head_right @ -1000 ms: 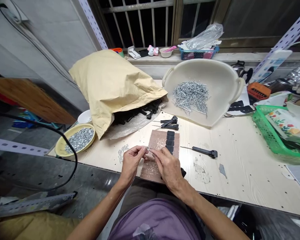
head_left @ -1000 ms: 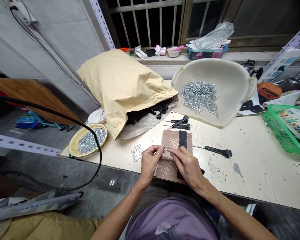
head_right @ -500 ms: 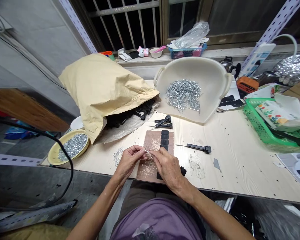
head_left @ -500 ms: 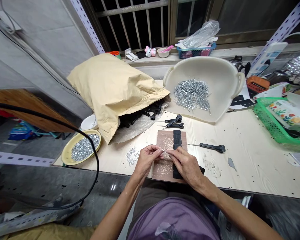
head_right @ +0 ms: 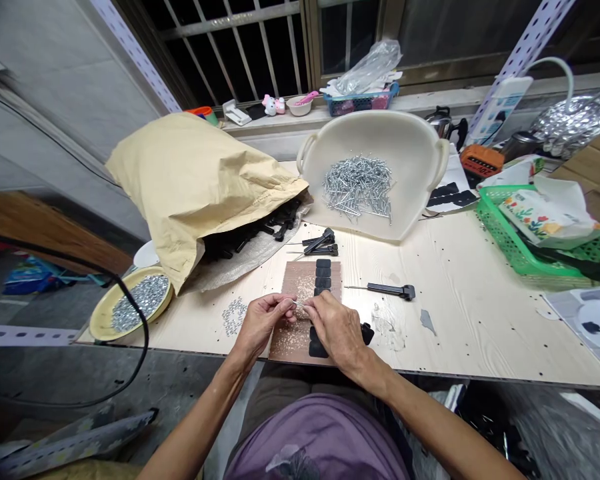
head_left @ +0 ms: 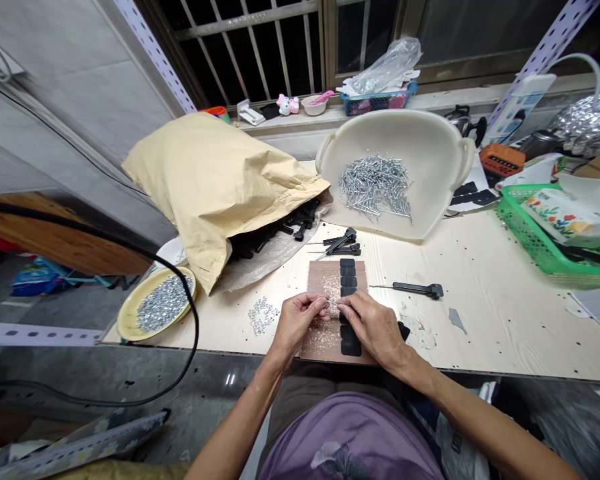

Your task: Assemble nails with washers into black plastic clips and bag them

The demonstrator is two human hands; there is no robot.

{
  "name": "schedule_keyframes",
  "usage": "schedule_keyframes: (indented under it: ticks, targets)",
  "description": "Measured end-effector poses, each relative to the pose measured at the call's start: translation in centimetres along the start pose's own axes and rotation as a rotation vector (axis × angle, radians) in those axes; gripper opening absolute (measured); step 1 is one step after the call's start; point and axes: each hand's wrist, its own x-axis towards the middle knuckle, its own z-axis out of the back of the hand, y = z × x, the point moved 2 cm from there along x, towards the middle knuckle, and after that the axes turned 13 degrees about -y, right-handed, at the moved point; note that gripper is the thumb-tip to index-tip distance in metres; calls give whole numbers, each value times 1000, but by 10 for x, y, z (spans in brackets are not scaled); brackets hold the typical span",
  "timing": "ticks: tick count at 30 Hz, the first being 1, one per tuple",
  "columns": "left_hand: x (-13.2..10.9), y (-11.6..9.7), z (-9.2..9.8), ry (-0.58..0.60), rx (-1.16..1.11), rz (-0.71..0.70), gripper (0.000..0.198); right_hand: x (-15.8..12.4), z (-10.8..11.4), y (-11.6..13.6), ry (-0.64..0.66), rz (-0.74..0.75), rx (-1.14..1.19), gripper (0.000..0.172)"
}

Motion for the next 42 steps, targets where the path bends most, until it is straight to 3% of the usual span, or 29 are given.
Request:
schedule_keyframes:
  ticks: [3, 7, 13, 18, 25, 30, 32, 35, 37, 42]
  targets:
    - [-1, -3, -5, -13, 26, -36, 27, 1, -1, -5, 4, -33, 109, 18]
    - [-2, -8, -9, -39, 99, -60, 28, 2, -2, -10, -20, -50, 81, 19]
    - [1, -10, -9, -25, 145, -69, 31, 6, -4, -13, 57, -92, 275, 21]
    - [1, -10, -9, -20, 143, -67, 31, 2, -3, -12, -7, -48, 187, 20]
    - [2, -9, -10, -19, 141, -59, 31, 5, -10, -20, 186, -259, 441, 30]
    - [1, -8, -10, -11, 145, -69, 31, 8, -1, -15, -10, -106, 360, 22]
    - [1, -9, -12, -7, 153, -76, 29, 7, -2, -16, 58, -186, 413, 25]
    - [2, -8, -14, 7, 158, -78, 29, 6, -8, -21, 270, -443, 564, 31]
    - [4, -6, -16, 17, 146, -68, 30, 6, -10, -24, 291, -506, 587, 31]
    - [9, 0, -21, 92, 54, 28, 38, 11, 2, -27, 7, -146, 384, 23]
